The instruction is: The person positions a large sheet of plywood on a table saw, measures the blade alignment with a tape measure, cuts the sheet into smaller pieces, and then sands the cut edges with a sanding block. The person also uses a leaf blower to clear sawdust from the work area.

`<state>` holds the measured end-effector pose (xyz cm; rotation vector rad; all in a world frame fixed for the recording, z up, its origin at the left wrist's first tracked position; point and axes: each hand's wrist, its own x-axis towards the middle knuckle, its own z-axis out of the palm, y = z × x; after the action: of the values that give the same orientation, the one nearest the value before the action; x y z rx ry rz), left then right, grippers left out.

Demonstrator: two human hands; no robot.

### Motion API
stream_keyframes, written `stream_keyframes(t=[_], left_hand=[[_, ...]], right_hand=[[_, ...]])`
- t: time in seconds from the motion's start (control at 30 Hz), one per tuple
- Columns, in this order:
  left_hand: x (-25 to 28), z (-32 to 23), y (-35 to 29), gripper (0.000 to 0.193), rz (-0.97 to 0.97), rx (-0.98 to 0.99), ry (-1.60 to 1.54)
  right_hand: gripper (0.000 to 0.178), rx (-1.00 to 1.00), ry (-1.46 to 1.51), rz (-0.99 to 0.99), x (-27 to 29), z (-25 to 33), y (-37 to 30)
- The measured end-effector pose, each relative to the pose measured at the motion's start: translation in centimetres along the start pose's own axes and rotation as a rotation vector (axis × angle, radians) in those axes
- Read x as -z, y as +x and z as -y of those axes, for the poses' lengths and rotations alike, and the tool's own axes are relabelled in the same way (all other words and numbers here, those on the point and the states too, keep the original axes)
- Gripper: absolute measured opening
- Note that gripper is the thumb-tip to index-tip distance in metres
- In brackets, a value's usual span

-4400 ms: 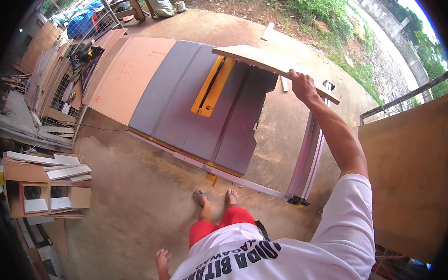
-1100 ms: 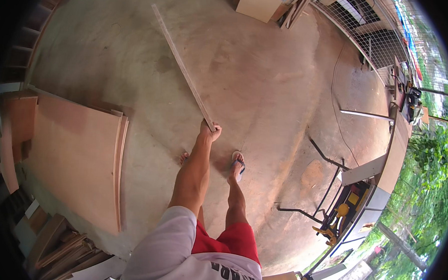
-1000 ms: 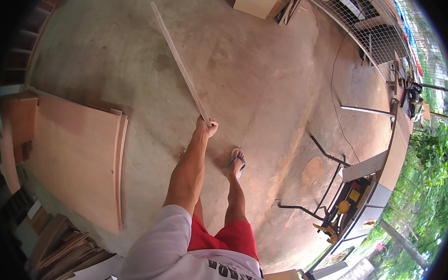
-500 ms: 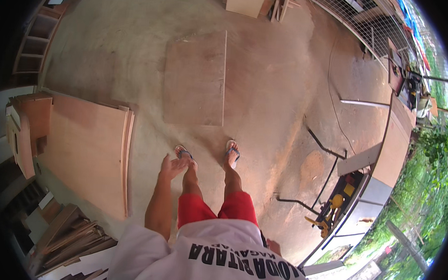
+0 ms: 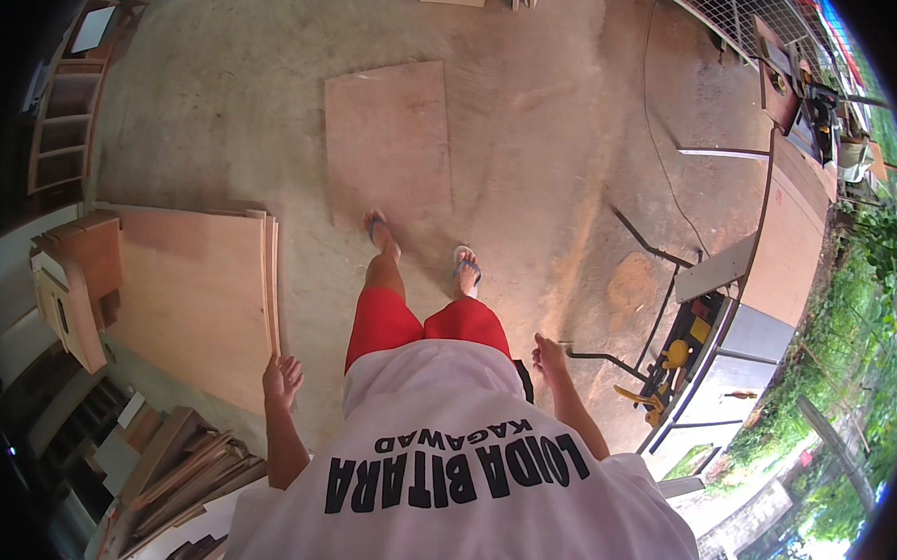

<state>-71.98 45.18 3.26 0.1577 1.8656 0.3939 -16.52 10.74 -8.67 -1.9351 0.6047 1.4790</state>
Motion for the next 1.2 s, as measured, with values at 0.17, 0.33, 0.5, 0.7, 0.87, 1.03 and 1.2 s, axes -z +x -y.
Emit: stream_keyframes(t=[0.17,0.33,0.5,0.7,0.87,1.03,1.2], left_hand=[[-4.6,-1.2,2.3,0.071,0.022,0.115,0.111],[-12.6,-7.8,6.1,0.064,0.090,0.235,0.305],[-22.8,-24.3,14.1,0.059,0.236,0.190,0.574],[-32.0,-60.2,17.4,0.051,0.307,-0.661,0.707],[-31.3,-77.5,13.6,0.051,0.042,-0.732,0.461],[-35.2,-81.2,8.3,0.052,0.205,-0.891,0.500],[-29.2,-66.6,19.5,0.029,-0.049,-1.292,1.373]], right_hand=[[0.036,0.154,-0.198,-0.027,-1.6,10.4,-0.1],[0.034,0.351,-0.265,-0.153,-4.0,25.3,-3.0],[0.027,0.269,0.265,-0.255,-8.9,33.2,-4.4],[0.029,0.373,-0.089,-0.287,-20.4,45.3,-0.1],[0.037,0.410,-0.281,-0.280,-24.5,49.1,-1.5],[0.036,0.381,-0.174,-0.279,-23.5,51.5,-3.8],[0.057,0.500,-1.748,-0.157,-18.7,45.9,11.6]])
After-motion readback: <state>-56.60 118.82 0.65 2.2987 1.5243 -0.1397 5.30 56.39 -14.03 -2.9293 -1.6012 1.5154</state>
